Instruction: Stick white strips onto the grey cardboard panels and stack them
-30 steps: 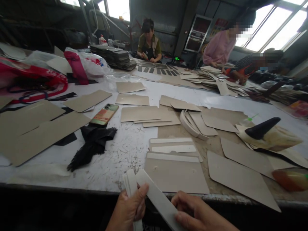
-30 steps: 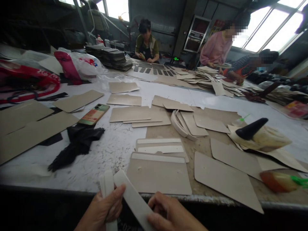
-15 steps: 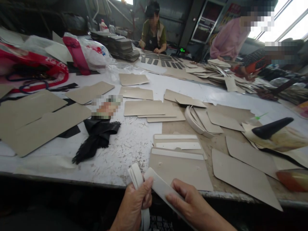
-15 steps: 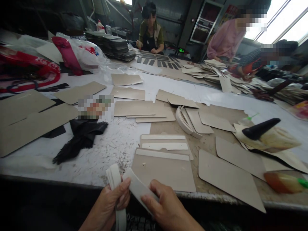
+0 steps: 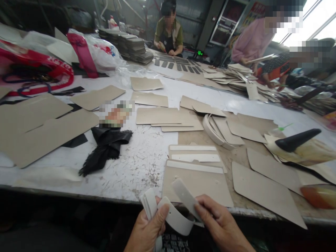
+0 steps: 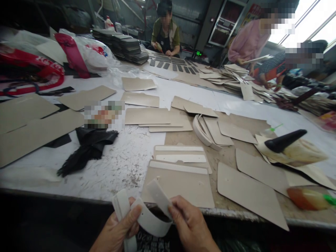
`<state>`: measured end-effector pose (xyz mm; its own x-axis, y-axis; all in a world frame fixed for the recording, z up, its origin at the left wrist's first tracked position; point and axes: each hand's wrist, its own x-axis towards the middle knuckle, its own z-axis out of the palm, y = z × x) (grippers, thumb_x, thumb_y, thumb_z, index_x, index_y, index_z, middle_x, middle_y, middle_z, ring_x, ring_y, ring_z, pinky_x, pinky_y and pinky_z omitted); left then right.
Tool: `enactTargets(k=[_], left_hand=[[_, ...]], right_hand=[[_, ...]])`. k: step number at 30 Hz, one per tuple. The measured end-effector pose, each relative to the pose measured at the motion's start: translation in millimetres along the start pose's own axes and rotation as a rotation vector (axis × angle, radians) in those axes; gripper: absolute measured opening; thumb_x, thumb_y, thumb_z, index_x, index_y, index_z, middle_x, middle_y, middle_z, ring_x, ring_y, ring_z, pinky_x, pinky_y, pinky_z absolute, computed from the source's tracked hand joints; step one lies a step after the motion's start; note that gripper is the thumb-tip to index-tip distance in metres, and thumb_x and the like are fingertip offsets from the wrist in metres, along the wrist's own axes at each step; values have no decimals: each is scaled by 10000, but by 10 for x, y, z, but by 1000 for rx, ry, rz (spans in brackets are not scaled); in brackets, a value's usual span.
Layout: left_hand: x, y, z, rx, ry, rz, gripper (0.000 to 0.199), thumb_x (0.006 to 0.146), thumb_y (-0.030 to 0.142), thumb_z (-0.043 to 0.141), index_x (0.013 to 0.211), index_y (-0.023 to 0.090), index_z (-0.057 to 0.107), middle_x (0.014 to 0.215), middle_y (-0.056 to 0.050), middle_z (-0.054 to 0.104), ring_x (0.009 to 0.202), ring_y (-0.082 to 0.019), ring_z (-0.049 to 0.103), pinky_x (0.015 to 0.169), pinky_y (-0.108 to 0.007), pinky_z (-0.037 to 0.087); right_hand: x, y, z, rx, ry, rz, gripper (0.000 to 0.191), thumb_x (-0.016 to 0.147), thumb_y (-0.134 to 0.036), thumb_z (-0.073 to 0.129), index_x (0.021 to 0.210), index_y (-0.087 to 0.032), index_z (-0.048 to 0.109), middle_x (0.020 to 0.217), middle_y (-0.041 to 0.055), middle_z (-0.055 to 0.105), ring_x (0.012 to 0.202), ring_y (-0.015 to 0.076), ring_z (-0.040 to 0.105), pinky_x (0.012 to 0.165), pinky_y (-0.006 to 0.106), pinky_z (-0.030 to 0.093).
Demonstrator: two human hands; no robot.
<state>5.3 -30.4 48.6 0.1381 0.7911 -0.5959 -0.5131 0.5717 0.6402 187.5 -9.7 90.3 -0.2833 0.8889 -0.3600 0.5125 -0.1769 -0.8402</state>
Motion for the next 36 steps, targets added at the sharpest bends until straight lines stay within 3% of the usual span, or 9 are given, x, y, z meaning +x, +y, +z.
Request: enactTargets(k=[6, 8, 10, 13, 16, 19, 22, 27, 36], left_hand=[[-88, 222, -70, 79, -41, -101, 377, 694, 495, 662, 818, 145, 592, 730, -49, 648, 696, -150, 580, 672, -249, 426], [-71, 260, -99, 110, -100, -141, 346, 734, 482, 611, 774, 140, 579, 658, -73, 657, 617, -150, 581, 612, -250, 420], [-20, 258, -127, 110, -179, -132, 309, 750, 456, 578, 655, 175, 492, 480, -6, 558, 439, -93, 458, 478, -215, 329], [65, 236, -149, 230, -156, -3, 275, 707, 354, 615, 646, 214, 386, 445, 94, 384, 400, -56, 300, 435, -197, 239], [104, 252, -125, 734, -95, 244, 62, 769, 256, 525, 810, 215, 504, 576, 55, 468, 515, -98, 423, 527, -227, 363], [126, 290, -66, 1372, -97, 606, 303, 774, 70, 371, 972, 183, 570, 793, -49, 588, 744, -190, 545, 718, -362, 468], [179, 304, 2, 1771, -64, 744, 407, 727, -28, 338, 1016, 135, 574, 821, -74, 586, 763, -223, 555, 681, -416, 513], [282, 261, 37, 1957, -134, 866, 460, 745, -24, 438, 1197, 56, 470, 878, -95, 592, 774, -217, 570, 669, -390, 541], [325, 192, 0, 2051, -143, 957, 499, 743, -5, 461, 1239, 31, 429, 894, -100, 611, 755, -217, 584, 613, -364, 544]], right_hand=[[66, -84, -357, -166, 12, 21, 282, 924, -422, 330, 870, -214, 512, 748, 0, 514, 702, 151, 478, 643, 247, 385], [127, -163, -373, -234, -6, -11, 266, 930, -384, 330, 855, -210, 516, 729, -4, 522, 680, 145, 477, 631, 246, 374], [212, -250, -335, -299, -24, -49, 260, 927, -359, 344, 803, -205, 514, 693, -12, 518, 648, 137, 473, 608, 243, 356], [377, -319, -230, -408, -39, -92, 250, 909, -351, 392, 736, -202, 494, 675, -17, 529, 628, 130, 476, 581, 234, 330], [546, -257, -139, -601, 2, -99, 242, 906, -338, 405, 728, -201, 493, 687, -6, 557, 625, 136, 490, 576, 236, 311], [661, -138, -91, -823, 66, -107, 249, 914, -328, 387, 745, -196, 513, 717, 25, 593, 653, 162, 520, 593, 256, 302], [707, -71, -79, -915, 67, -98, 255, 920, -334, 380, 763, -194, 524, 729, 36, 612, 663, 176, 540, 595, 266, 300], [716, -68, -94, -929, 43, -67, 256, 923, -339, 379, 785, -193, 538, 758, 44, 632, 690, 187, 559, 611, 274, 314], [737, -71, -148, -920, 0, 7, 228, 918, -323, 404, 800, -194, 550, 783, 45, 652, 721, 191, 585, 621, 272, 324]])
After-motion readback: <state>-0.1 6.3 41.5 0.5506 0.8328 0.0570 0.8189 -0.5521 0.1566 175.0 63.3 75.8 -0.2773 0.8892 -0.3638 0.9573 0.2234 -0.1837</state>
